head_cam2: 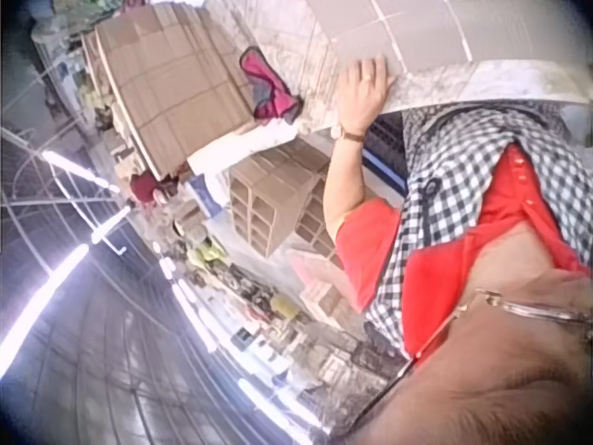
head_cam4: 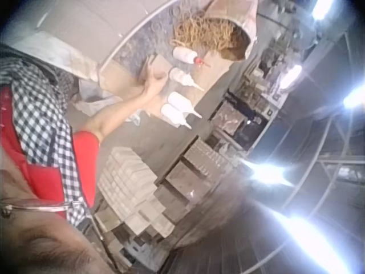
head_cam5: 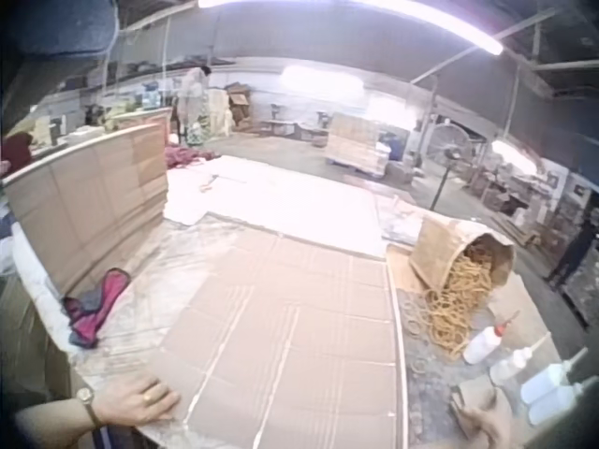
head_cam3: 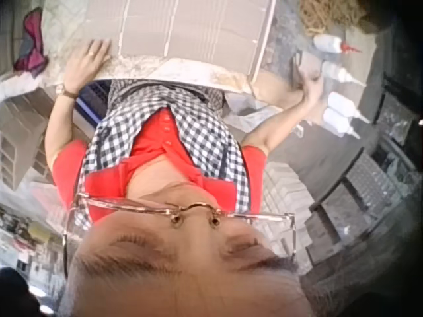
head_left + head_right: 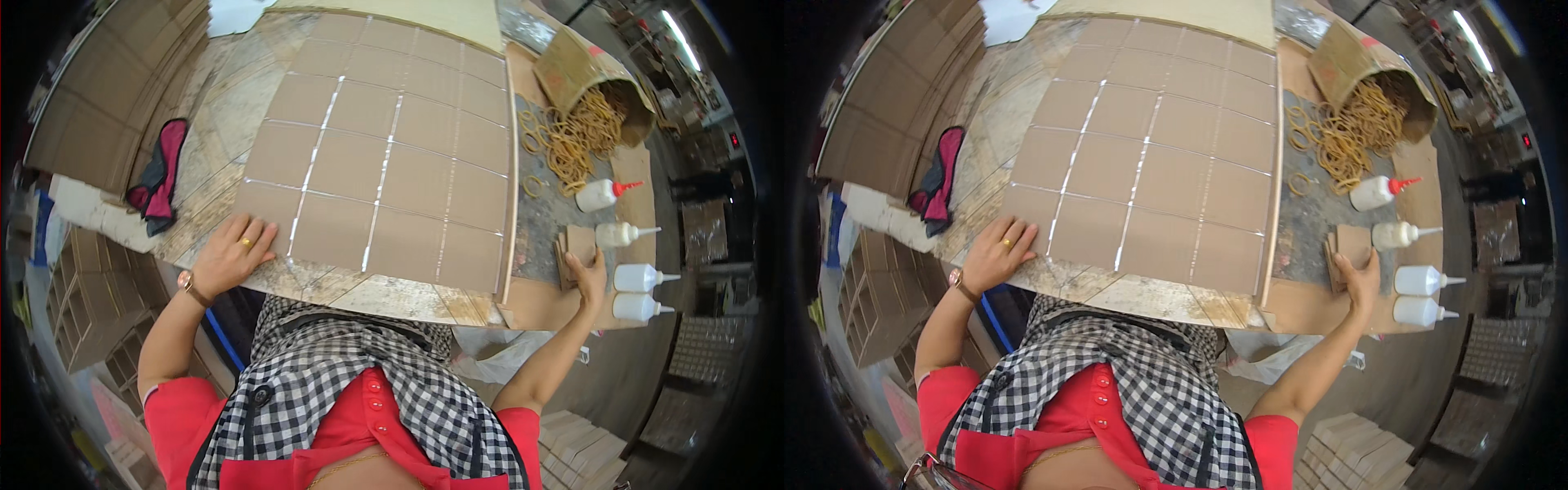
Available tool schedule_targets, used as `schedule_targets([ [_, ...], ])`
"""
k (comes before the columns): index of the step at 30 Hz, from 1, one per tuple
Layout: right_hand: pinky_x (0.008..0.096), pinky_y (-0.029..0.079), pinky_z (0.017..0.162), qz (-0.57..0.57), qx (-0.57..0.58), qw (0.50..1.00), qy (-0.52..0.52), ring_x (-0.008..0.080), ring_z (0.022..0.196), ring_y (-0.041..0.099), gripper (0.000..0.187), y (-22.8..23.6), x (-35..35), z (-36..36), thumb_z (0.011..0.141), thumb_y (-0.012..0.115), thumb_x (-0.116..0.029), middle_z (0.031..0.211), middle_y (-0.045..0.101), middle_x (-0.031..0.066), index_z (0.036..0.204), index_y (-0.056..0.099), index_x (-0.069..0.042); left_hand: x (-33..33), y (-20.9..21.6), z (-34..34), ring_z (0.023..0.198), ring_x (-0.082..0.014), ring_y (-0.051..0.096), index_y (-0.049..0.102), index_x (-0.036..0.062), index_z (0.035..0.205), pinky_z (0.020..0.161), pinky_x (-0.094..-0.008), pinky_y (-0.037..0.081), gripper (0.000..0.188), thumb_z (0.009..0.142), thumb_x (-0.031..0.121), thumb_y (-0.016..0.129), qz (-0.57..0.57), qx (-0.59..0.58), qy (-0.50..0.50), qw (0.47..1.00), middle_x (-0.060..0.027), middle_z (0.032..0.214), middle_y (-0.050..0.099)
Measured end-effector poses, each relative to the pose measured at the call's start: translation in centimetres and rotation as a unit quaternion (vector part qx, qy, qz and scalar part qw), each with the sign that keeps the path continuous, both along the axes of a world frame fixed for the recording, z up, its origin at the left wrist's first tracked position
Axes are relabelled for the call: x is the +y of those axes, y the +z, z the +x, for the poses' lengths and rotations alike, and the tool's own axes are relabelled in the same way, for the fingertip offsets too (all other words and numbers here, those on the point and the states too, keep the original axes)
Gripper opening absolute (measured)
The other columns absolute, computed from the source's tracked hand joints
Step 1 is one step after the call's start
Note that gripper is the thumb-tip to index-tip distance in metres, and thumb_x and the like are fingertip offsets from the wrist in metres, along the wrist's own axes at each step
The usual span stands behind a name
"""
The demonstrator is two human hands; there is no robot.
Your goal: Assembling small cardboard divider boxes by gluing and folding precut pieces, then securing them with rubber bands.
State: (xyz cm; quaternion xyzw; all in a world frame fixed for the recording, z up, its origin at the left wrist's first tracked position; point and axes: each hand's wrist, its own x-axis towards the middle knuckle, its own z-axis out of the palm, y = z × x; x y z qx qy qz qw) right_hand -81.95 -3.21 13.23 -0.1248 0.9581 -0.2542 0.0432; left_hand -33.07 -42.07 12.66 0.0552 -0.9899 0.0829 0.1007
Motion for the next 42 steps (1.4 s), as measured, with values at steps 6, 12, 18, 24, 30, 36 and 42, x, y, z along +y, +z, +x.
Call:
schedule_targets([
  [6,0.0379,0.041,0.097,0.132,0.017,0.990,0.039,0.0364,0.116,0.054,0.084,1.9,-1.8,0.4,0.067,0.075,-0.044,0.121,0.055,0.0286,0.131,0.047,0.003,-0.8,-0.7,0.7,0.092,-0.0317,0.058,0.058,-0.0047,0.111,0.082,-0.0410,0.050,0.043,0.083,0.028,0.063,-0.086,0.023,-0.060,0.994,-0.0181,0.099,0.059],
  [12,0.0380,0.046,0.087,0.150,-0.012,0.983,0.106,0.0331,0.103,0.062,0.050,5.1,-2.9,1.0,0.080,0.065,-0.031,0.106,0.063,0.0253,0.119,0.060,0.000,-1.9,-0.8,0.6,0.087,-0.0308,0.061,0.059,-0.0099,0.106,0.081,-0.0386,0.051,0.041,0.086,0.026,0.059,-0.148,0.045,-0.128,0.980,-0.0195,0.094,0.061],
  [18,0.0369,0.048,0.079,0.149,0.064,0.976,0.143,0.0298,0.092,0.063,0.048,2.2,-1.6,-0.5,0.077,0.072,-0.031,0.100,0.064,0.0235,0.111,0.058,0.001,-2.6,0.3,1.7,0.084,-0.0281,0.061,0.060,-0.0118,0.102,0.076,-0.0359,0.052,0.040,0.086,0.025,0.060,-0.167,0.038,-0.197,0.965,-0.0175,0.090,0.061],
  [24,0.0385,0.045,0.081,0.045,0.028,0.998,0.017,0.0304,0.087,0.058,0.064,-1.6,-0.7,-2.5,0.063,0.081,-0.045,0.093,0.061,0.0185,0.101,0.049,-0.004,1.2,0.0,4.9,0.083,-0.0280,0.062,0.062,-0.0094,0.100,0.075,-0.0365,0.052,0.037,0.085,0.024,0.060,-0.149,0.049,-0.152,0.976,-0.0160,0.089,0.062],
  [30,0.0359,0.046,0.079,0.117,0.011,0.992,0.036,0.0264,0.086,0.057,0.069,-1.0,0.6,-5.9,0.062,0.081,-0.051,0.093,0.061,0.0175,0.097,0.051,0.001,0.2,2.0,3.7,0.077,-0.0220,0.059,0.061,-0.0031,0.095,0.072,-0.0324,0.051,0.024,0.077,0.014,0.059,-0.142,0.133,-0.088,0.977,-0.0090,0.081,0.058],
  [36,0.0366,0.046,0.085,0.075,0.000,0.995,0.068,0.0278,0.101,0.056,0.081,-2.1,2.6,-8.8,0.066,0.081,-0.045,0.114,0.057,0.0225,0.118,0.047,0.006,-1.4,2.1,3.0,0.080,-0.0251,0.062,0.059,-0.0045,0.096,0.072,-0.0341,0.053,0.029,0.077,0.015,0.066,-0.082,0.154,-0.117,0.978,-0.0104,0.082,0.058],
  [42,0.0355,0.047,0.087,0.024,-0.086,0.989,0.119,0.0278,0.106,0.055,0.100,-2.4,3.2,-7.9,0.067,0.084,-0.025,0.125,0.048,0.0269,0.143,0.025,0.003,-0.2,1.2,3.5,0.080,-0.0245,0.063,0.060,-0.0030,0.095,0.073,-0.0329,0.053,0.029,0.077,0.018,0.067,-0.058,0.168,-0.083,0.980,-0.0095,0.084,0.060],
])
